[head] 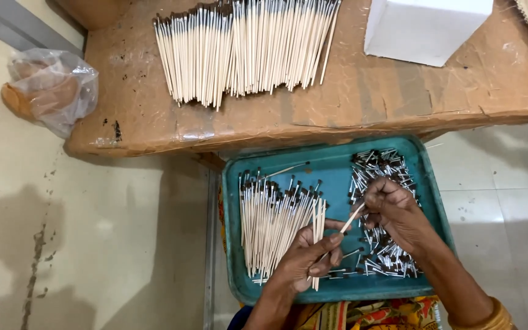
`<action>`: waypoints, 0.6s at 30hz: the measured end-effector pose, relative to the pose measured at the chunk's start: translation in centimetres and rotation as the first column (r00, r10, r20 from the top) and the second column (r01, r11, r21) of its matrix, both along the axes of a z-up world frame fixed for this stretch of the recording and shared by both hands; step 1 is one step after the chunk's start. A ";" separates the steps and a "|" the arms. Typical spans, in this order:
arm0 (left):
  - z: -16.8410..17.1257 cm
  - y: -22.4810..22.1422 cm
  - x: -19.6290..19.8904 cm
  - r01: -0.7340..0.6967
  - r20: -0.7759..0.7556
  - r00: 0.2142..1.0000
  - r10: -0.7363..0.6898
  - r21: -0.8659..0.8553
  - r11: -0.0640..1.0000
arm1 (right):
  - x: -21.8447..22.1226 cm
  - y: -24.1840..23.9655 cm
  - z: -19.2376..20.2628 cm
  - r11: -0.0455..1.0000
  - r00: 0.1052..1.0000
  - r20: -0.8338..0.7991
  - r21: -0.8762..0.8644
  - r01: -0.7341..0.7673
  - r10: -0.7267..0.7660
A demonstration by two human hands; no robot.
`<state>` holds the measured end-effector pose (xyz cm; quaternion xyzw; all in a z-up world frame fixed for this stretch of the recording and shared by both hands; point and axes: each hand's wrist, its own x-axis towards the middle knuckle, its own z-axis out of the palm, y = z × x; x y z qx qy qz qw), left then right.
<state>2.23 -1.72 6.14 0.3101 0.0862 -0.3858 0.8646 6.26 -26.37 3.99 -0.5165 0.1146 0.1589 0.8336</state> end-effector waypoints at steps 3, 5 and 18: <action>-0.3 -0.2 -0.3 -0.023 0.054 0.998 0.022 0.016 1.000 | 0.0 0.0 0.4 0.997 0.996 0.067 -0.053 -0.058 0.062; -1.2 -0.7 -1.0 -0.043 0.164 0.986 0.003 0.243 0.969 | -0.4 0.4 0.0 0.987 0.993 0.070 -0.138 -0.082 0.093; -13.5 4.1 -4.0 -0.113 0.436 0.768 -0.470 0.814 0.570 | 4.3 3.2 -4.5 0.051 0.866 0.158 -0.987 0.152 0.475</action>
